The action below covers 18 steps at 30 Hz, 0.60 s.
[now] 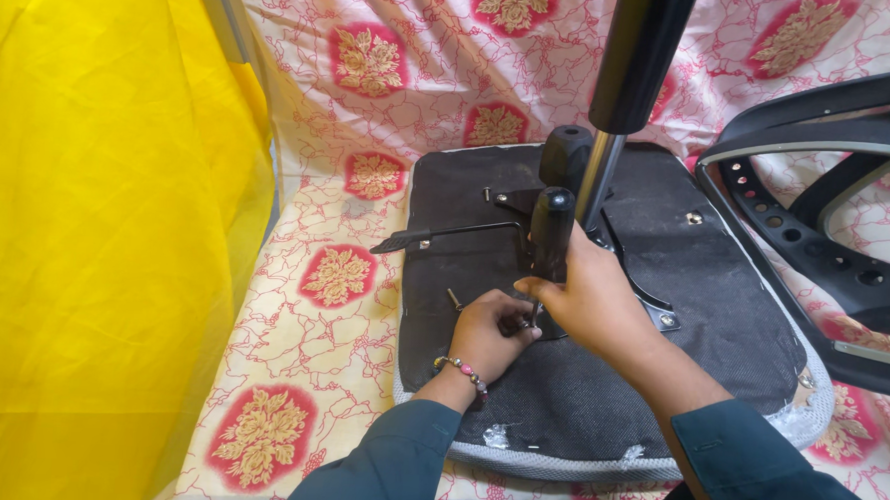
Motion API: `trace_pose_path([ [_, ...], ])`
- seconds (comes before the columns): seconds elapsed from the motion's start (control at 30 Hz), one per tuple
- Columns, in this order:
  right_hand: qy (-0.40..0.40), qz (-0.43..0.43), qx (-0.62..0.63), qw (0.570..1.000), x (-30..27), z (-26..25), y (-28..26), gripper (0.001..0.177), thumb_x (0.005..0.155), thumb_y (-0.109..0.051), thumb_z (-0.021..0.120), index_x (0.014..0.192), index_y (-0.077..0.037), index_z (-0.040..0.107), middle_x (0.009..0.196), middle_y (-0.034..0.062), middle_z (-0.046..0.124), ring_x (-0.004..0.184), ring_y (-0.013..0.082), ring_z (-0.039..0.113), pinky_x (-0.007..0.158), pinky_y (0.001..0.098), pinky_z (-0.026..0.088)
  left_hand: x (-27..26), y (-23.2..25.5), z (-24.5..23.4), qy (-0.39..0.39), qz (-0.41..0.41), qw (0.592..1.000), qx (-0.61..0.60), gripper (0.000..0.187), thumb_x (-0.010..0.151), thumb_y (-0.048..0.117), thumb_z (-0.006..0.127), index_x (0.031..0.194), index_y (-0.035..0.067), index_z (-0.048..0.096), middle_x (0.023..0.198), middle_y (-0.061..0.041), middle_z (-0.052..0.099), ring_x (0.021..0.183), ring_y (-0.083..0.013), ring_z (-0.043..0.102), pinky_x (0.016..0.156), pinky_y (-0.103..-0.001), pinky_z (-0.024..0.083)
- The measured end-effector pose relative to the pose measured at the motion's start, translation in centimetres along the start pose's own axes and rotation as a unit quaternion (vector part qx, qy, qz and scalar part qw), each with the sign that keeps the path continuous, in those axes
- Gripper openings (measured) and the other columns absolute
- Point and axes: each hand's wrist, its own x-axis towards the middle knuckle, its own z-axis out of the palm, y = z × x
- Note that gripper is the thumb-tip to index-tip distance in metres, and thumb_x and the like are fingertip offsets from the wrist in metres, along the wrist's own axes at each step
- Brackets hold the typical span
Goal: The person uses a screwdriver to tighten screws on the underside of an office chair base. They briefly move a yellow cloth aside to access the work area, then continue securing the screws one by one.
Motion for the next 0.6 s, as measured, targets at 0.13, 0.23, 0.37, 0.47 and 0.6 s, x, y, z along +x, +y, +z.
trace_pose_path([
  [0.13, -0.048, 0.028, 0.035, 0.998, 0.7, -0.5, 0.6, 0.052, 0.076, -0.013, 0.076, 0.121, -0.005, 0.052, 0.093, 0.0119, 0.076, 0.089, 0.0261, 0.077, 0.078, 0.0378, 0.058, -0.1, 0.1, -0.1, -0.011, 0.019, 0.999, 0.047, 0.017, 0.075, 0.01, 0.085, 0.091, 0.007, 0.079, 0.09, -0.004, 0.067, 0.076, -0.0165, 0.07, 0.072, -0.029, 0.058],
  [0.23, -0.066, 0.031, 0.057, 0.996, 1.0, -0.3, 1.1, 0.036, 0.079, -0.011, 0.075, 0.109, -0.004, 0.057, 0.089, 0.0112, 0.074, 0.085, 0.0255, 0.076, 0.076, 0.0388, 0.059, -0.1, 0.2, 0.0, 0.0, 0.015, 0.999, 0.04, 0.017, 0.074, 0.011, 0.086, 0.088, 0.005, 0.077, 0.091, -0.004, 0.067, 0.078, -0.0161, 0.071, 0.074, -0.029, 0.059],
  [0.37, -0.039, 0.108, 0.125, 0.985, 0.7, 0.8, 1.0, 0.031, 0.082, -0.016, 0.074, 0.106, -0.004, 0.057, 0.084, 0.0087, 0.069, 0.077, 0.0236, 0.075, 0.069, 0.0388, 0.059, 0.0, 0.5, 0.1, 0.004, 0.023, 0.998, 0.057, 0.02, 0.072, 0.012, 0.087, 0.087, 0.004, 0.076, 0.091, -0.005, 0.067, 0.078, -0.0177, 0.07, 0.074, -0.03, 0.059],
  [0.47, -0.021, 0.148, 0.141, 0.979, 1.0, 0.9, 1.1, 0.037, 0.085, -0.025, 0.074, 0.108, -0.005, 0.053, 0.081, 0.0072, 0.068, 0.071, 0.0199, 0.074, 0.065, 0.036, 0.058, 0.2, 0.5, 0.1, -0.004, 0.007, 0.998, 0.056, 0.02, 0.073, 0.012, 0.088, 0.087, 0.004, 0.076, 0.09, -0.005, 0.067, 0.078, -0.0173, 0.071, 0.074, -0.03, 0.059],
  [0.6, -0.025, 0.037, 0.051, 0.998, 2.2, 0.2, 1.7, 0.039, 0.083, -0.027, 0.082, 0.101, -0.001, 0.059, 0.083, 0.009, 0.067, 0.075, 0.0195, 0.067, 0.066, 0.0345, 0.054, -0.1, 0.4, 0.0, 0.011, 0.03, 0.996, 0.082, 0.021, 0.072, 0.012, 0.089, 0.087, 0.004, 0.076, 0.089, -0.005, 0.067, 0.077, -0.0175, 0.07, 0.074, -0.03, 0.058],
])
